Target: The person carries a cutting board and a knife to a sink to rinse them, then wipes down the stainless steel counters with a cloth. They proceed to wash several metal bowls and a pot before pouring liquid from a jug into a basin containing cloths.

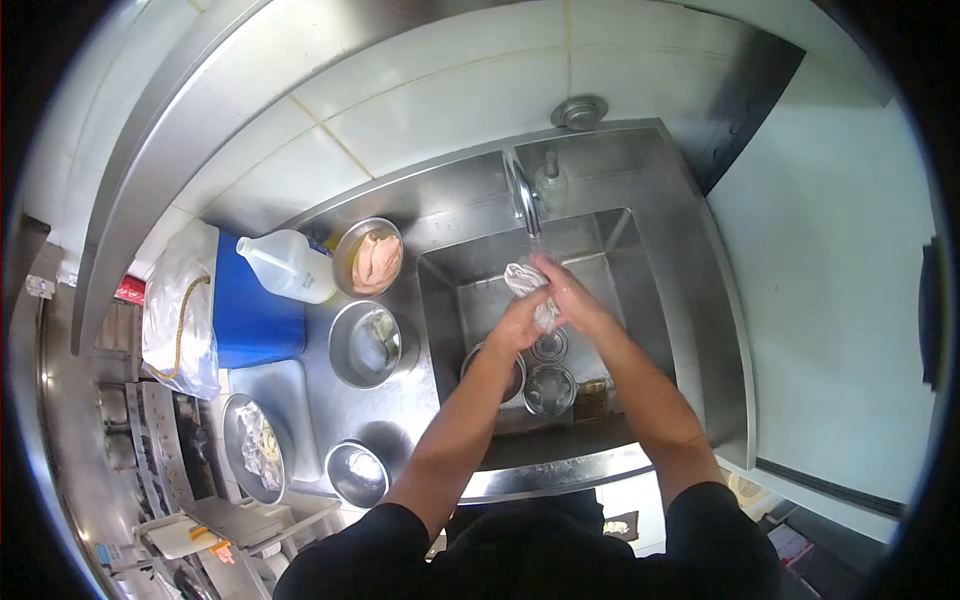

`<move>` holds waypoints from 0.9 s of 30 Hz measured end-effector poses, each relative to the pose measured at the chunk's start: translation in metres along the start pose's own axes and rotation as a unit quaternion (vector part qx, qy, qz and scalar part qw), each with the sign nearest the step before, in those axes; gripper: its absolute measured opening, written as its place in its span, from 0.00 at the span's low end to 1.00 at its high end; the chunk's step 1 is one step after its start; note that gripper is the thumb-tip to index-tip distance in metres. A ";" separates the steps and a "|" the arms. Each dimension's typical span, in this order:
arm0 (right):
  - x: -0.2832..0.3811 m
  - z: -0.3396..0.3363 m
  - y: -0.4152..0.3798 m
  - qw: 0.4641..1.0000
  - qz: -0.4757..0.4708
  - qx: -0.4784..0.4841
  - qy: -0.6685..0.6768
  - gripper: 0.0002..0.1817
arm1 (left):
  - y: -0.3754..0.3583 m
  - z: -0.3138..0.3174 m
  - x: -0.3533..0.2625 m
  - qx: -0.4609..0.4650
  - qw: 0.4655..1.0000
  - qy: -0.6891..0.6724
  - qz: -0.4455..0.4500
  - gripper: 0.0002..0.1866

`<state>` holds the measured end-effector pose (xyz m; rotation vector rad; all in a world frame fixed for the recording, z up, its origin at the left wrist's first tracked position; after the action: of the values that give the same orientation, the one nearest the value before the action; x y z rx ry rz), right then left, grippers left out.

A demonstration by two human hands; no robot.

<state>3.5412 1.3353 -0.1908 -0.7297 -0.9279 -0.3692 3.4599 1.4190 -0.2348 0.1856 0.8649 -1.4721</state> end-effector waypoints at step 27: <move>-0.092 -0.037 -0.071 0.936 -0.004 -0.095 -0.338 0.12 | -0.018 0.058 -0.005 0.339 0.315 0.875 0.143 0.15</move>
<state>3.4701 1.2573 -0.2520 -1.0615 -1.5590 -0.2115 3.4664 1.3852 -0.1848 2.8463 1.5064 -0.5521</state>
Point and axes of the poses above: each hand's wrist, its own y-axis towards the middle knuckle, its own z-axis out of the palm, x = y × z, the point moved 3 cm from there along y, towards the middle knuckle, and after that the axes turned 9 degrees about z, right-handed, at the moved point
